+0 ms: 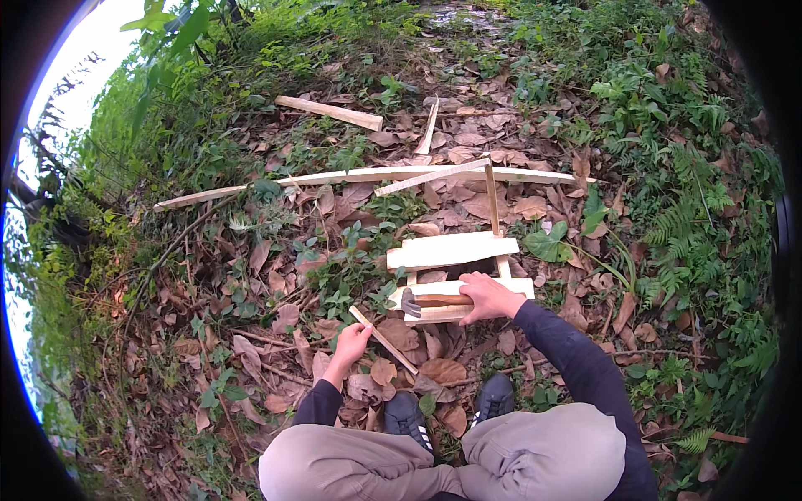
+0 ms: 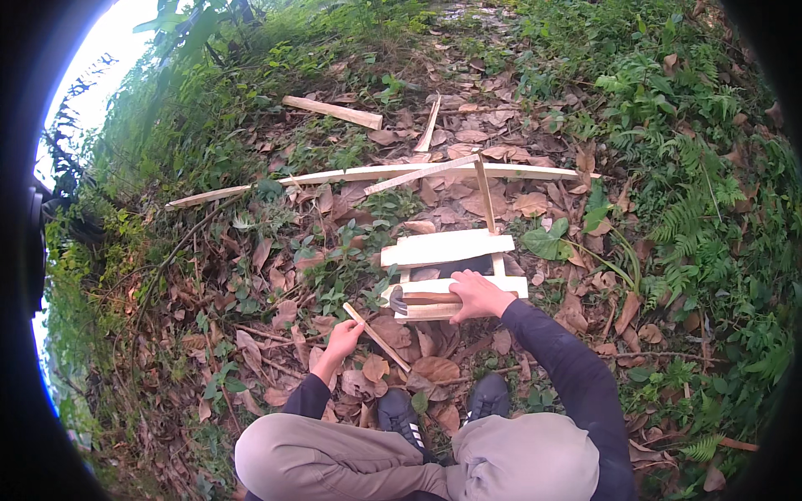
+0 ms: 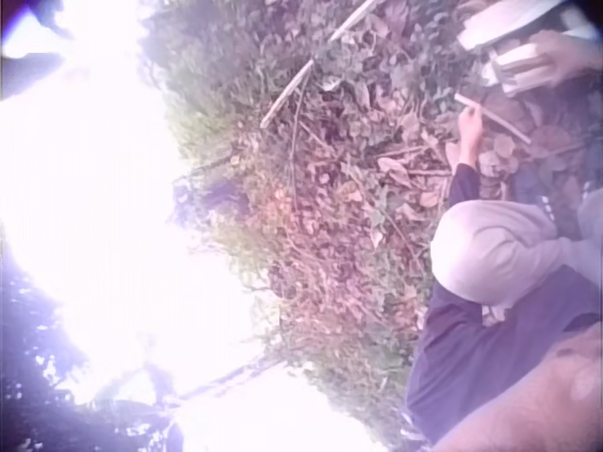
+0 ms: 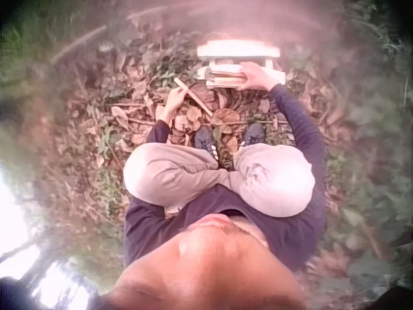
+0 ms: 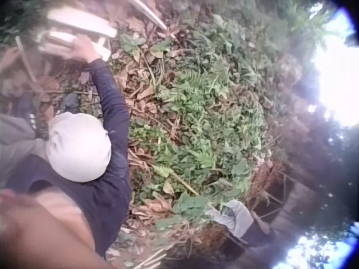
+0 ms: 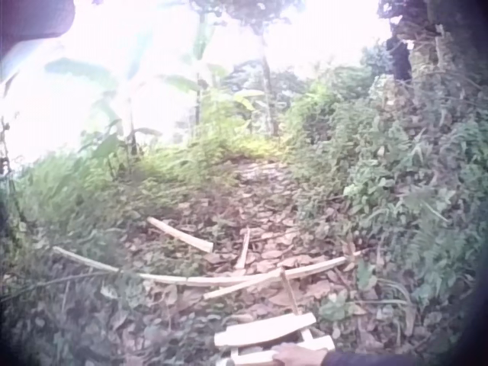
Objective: The person assembles a small wooden frame using a hammer and nails. They position wooden planks on the ground, align them, and hammer nails into the joints to secure the structure.
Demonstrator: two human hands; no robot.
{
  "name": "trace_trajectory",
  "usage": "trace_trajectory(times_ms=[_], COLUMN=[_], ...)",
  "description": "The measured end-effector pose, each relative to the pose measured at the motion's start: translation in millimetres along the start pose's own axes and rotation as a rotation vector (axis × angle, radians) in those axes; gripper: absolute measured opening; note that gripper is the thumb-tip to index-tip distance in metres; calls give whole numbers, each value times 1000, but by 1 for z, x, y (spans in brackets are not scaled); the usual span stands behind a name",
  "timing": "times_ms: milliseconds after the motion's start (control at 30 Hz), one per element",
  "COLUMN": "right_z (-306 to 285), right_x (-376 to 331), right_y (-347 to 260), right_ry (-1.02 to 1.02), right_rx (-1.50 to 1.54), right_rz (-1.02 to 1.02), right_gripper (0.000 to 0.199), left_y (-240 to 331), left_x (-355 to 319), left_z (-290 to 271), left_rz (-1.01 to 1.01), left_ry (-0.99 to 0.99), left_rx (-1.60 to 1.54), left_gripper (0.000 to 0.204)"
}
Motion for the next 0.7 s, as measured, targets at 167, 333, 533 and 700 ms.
trace_trajectory(times_ms=[167,333,533,700], right_z=[-32,-76,-124,-151], right_x=[-16,-36,-54,-61], right_y=[-13,-26,-28,-28], right_ry=[-51,-263,-567,-947], right_rx=[64,145,165,16], right_rz=[-52,-30,64,243], right_gripper=[64,64,75,82], left_y=[6,1,29,39], left_x=[-12,-10,-15,-3], left_z=[-5,-3,-12,-11], left_rz=[-13,4,200,87], left_ry=[73,112,317,364], left_rx=[87,72,48,-273], left_gripper=[44,41,42,46])
Point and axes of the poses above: each hand's wrist, its own x-axis towards the middle knuckle, its own z-axis out of the palm, y = z × x, the point moved 6 cm from there along x, towards the middle knuckle, and after that the axes turned 5 degrees about -y, right-handed, at the moved point
